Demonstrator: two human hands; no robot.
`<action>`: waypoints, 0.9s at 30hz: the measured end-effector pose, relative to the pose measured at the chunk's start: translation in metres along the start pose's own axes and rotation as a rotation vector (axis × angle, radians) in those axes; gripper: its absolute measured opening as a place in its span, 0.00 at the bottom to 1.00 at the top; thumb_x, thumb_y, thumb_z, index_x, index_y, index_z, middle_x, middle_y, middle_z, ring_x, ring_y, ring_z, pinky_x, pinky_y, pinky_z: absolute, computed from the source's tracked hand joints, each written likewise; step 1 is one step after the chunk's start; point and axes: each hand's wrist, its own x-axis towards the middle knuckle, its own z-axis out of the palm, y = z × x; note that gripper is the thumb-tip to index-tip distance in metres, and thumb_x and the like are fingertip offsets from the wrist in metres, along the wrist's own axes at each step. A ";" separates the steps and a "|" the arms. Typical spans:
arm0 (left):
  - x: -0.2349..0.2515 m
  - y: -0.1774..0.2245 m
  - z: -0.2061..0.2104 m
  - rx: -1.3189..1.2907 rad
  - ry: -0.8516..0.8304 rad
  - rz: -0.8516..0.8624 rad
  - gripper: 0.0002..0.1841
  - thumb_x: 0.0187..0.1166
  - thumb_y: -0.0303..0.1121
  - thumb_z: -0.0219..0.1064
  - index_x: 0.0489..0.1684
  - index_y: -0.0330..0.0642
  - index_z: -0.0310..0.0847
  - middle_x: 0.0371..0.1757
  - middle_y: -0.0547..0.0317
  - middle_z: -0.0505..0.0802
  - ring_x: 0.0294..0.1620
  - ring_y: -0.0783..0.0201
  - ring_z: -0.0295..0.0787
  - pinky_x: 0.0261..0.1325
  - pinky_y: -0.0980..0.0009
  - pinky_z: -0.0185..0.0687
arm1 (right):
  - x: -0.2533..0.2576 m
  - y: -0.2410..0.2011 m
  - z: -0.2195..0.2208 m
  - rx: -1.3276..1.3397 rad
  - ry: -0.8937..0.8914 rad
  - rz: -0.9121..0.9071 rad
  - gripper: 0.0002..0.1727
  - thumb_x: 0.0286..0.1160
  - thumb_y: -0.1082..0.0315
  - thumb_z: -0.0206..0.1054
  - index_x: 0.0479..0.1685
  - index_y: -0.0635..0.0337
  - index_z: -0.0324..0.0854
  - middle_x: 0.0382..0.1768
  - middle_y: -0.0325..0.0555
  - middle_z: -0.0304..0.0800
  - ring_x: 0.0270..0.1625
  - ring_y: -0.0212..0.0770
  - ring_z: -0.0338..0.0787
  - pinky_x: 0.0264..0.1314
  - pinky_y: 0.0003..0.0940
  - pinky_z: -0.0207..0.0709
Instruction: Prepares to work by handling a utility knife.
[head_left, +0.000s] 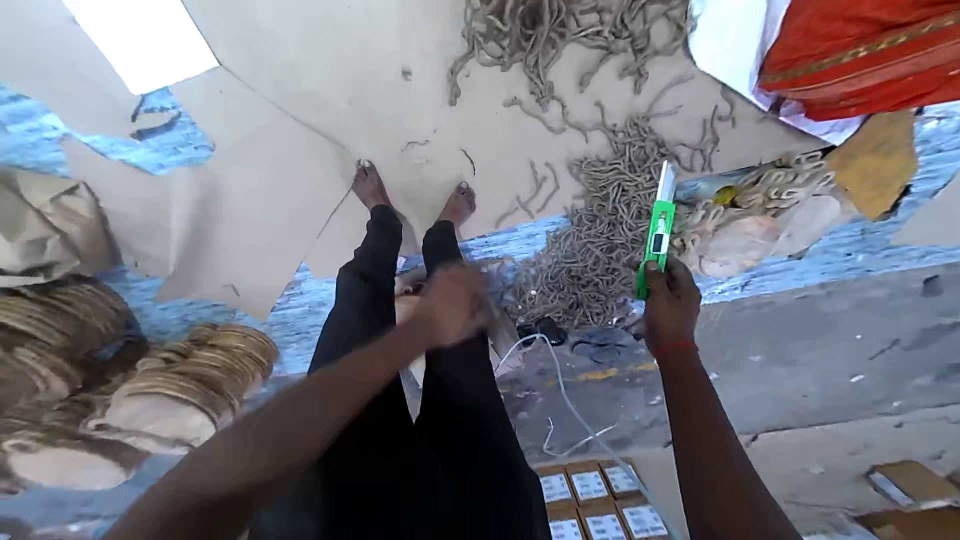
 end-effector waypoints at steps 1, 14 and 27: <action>-0.011 0.007 0.028 -0.084 -0.099 0.156 0.27 0.87 0.51 0.60 0.81 0.47 0.77 0.87 0.47 0.74 0.92 0.46 0.60 0.92 0.38 0.46 | 0.002 0.003 0.008 -0.003 0.002 0.002 0.22 0.92 0.59 0.56 0.74 0.66 0.74 0.53 0.58 0.88 0.47 0.44 0.87 0.54 0.47 0.81; 0.080 -0.105 0.085 -0.240 -0.268 0.024 0.24 0.92 0.49 0.52 0.79 0.50 0.81 0.88 0.47 0.74 0.94 0.44 0.56 0.93 0.39 0.39 | 0.029 0.060 0.067 0.088 0.018 0.093 0.22 0.90 0.65 0.54 0.73 0.72 0.72 0.46 0.48 0.88 0.36 0.26 0.84 0.40 0.22 0.79; 0.218 -0.259 0.044 0.040 -0.125 -0.373 0.27 0.92 0.36 0.53 0.92 0.52 0.63 0.95 0.44 0.59 0.94 0.37 0.53 0.88 0.29 0.47 | 0.092 0.113 0.107 0.007 0.006 0.086 0.24 0.87 0.65 0.55 0.72 0.77 0.71 0.49 0.47 0.87 0.42 0.22 0.85 0.46 0.20 0.81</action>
